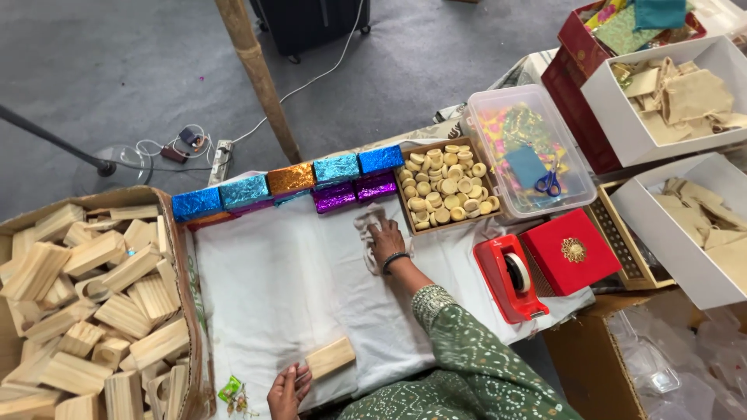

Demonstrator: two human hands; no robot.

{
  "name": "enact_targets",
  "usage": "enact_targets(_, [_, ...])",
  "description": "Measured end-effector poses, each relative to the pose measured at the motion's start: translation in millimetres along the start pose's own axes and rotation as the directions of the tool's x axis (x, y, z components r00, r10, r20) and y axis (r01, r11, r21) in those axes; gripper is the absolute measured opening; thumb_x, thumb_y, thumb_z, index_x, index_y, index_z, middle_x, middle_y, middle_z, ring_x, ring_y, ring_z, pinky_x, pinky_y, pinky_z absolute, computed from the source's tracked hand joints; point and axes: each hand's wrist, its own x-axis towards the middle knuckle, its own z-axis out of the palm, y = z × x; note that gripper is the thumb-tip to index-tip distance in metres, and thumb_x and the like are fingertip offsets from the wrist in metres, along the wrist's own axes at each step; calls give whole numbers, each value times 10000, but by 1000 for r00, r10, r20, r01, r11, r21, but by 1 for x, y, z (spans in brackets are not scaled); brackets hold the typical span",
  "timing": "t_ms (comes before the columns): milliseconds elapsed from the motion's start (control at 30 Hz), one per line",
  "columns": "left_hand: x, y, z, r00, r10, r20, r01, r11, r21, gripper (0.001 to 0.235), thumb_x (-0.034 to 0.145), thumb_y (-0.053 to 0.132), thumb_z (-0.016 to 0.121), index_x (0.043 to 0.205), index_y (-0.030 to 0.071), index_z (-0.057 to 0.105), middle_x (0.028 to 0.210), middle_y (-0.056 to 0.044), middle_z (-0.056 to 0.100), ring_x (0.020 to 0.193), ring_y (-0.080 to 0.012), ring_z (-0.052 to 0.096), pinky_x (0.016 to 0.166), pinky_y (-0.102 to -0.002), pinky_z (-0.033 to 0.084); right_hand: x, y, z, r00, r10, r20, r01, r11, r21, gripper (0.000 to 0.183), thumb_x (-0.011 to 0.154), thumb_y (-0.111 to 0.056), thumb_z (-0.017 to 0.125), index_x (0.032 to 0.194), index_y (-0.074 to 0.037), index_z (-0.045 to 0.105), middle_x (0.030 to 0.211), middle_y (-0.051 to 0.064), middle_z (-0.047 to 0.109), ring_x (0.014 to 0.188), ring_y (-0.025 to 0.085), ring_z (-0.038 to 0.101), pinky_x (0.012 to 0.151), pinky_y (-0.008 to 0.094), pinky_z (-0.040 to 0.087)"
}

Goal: Wrapping wooden blocks in decorative paper and cleaning other wooden items with a cloth.

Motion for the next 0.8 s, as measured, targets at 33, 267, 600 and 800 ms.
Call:
enact_targets(33, [-2, -2, 0, 1000, -4, -5, 4, 1000, -6, 328, 1019, 292, 589, 1229, 50, 659, 1087, -114, 758, 942, -227, 730, 747, -340, 563, -11, -3, -8, 1000, -6, 6, 6, 1000, -1, 578, 730, -186, 794, 1280, -183, 616, 1439, 147, 467, 1248, 407, 476, 936, 497, 500])
enact_targets(267, [12, 16, 16, 995, 70, 66, -66, 996, -66, 331, 1016, 289, 599, 1203, 25, 668, 1072, -115, 759, 916, -216, 732, 736, -321, 562, -132, 38, -51, 943, -328, 49, 320, 939, 127, 312, 740, -142, 785, 1043, -135, 715, 1327, 84, 593, 1087, 337, 572, 866, 437, 523])
enact_targets(600, [-18, 85, 61, 918, 393, -50, -289, 752, 593, 254, 994, 241, 680, 1113, 44, 790, 1023, -98, 798, 926, -232, 747, 842, -357, 577, -278, 155, -143, 707, 435, 558, -374, 899, -227, 350, 806, -415, 759, 1107, -236, 760, 1100, 36, 690, 1059, 275, 687, 930, 416, 546])
enact_targets(800, [-166, 204, 205, 514, 675, 529, -857, 367, 363, 350, 844, 109, 747, 1187, 76, 689, 1369, -124, 604, 1307, -298, 558, 1110, -419, 445, -192, 82, -138, 964, 218, 150, -231, 970, 78, 384, 745, -173, 669, 1125, -191, 722, 1154, 90, 653, 1070, 322, 642, 881, 434, 542])
